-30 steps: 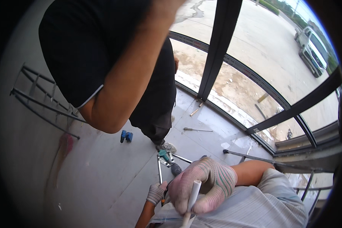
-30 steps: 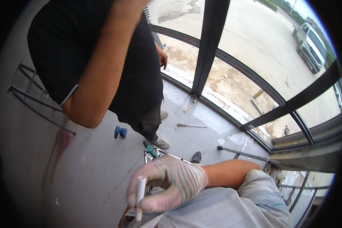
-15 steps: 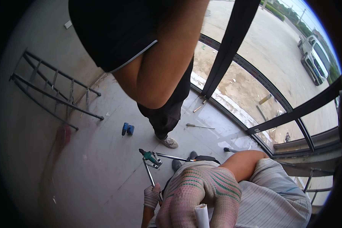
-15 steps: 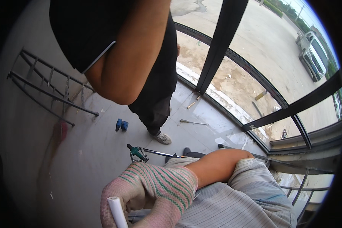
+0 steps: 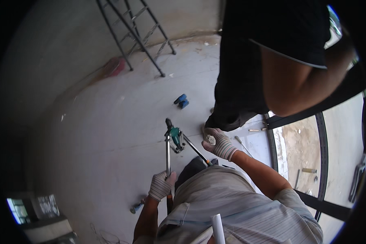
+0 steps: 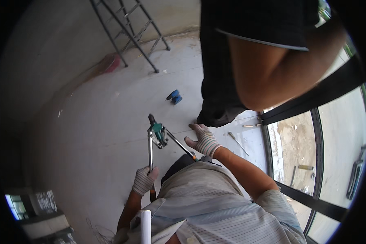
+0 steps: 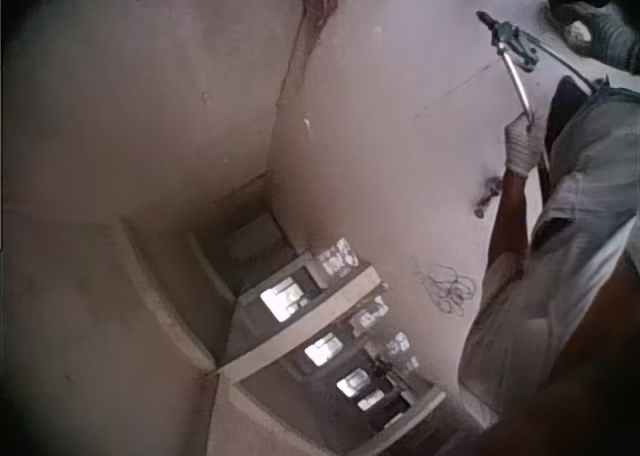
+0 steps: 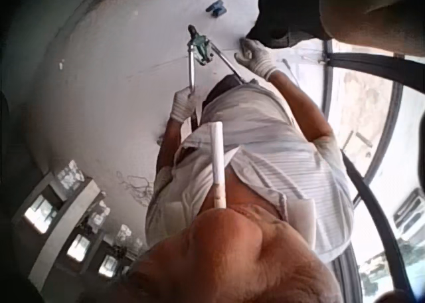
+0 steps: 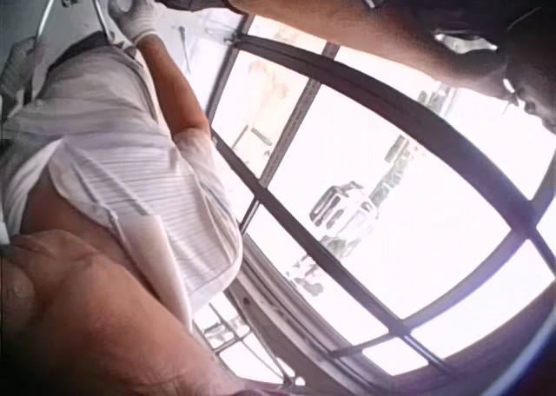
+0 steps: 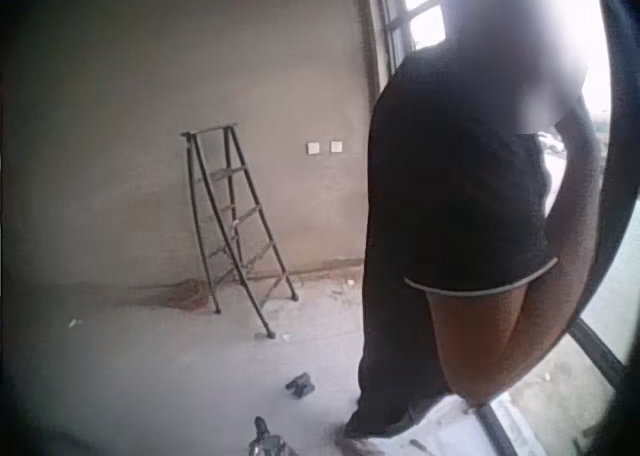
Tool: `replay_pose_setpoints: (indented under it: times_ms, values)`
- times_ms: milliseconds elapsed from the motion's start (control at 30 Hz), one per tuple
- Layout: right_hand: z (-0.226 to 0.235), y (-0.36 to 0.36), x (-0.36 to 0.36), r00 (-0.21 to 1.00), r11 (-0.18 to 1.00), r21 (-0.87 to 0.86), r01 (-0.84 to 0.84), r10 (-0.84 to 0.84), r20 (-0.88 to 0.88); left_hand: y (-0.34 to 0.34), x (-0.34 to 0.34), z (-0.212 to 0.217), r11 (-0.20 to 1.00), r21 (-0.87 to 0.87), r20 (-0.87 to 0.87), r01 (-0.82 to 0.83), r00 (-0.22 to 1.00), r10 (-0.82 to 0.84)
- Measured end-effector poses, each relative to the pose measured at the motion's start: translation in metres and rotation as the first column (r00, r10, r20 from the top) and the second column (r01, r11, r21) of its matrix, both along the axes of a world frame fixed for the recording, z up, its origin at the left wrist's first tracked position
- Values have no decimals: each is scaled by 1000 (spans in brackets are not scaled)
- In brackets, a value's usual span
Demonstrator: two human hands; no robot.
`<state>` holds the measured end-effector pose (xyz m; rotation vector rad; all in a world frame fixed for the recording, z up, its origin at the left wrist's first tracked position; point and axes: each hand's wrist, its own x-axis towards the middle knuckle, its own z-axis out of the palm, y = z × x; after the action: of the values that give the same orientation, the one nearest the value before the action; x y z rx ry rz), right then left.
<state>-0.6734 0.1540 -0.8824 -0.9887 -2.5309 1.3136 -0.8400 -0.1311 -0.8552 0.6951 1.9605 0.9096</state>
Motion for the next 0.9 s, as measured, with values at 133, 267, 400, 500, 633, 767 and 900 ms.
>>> replay_pose_setpoints:
  times_ms: [133, 267, 400, 500, 633, 767, 900]
  values:
    - [-32, -5, -21, 975, 991, -19, -136, 137, 176, 8, -17, 26, 1000, 22, -99, 8, 995, -5]
    - [-44, -12, -51, 971, 972, -46, -230, 232, 56, 21, -39, 46, 990, 101, -279, 95, 958, -64]
    - [-76, -13, -87, 921, 836, -425, -347, 217, -325, 32, -64, 55, 970, 203, -340, 135, 938, -59]
    - [-31, -40, -86, 839, 441, -743, -502, 43, -542, 30, -62, 68, 927, 321, -456, 195, 889, -29]
    - [39, -55, -42, 782, 465, -664, -586, 108, -614, 45, -22, 112, 907, 401, -385, 127, 922, 41]
    - [57, -54, -45, 950, 764, -636, -110, -108, -294, 36, -21, 118, 925, 353, -469, 143, 882, 43]
    - [29, 27, -18, 843, 996, -53, 74, -90, -531, 32, -28, 161, 947, 58, -799, 315, 584, -145]
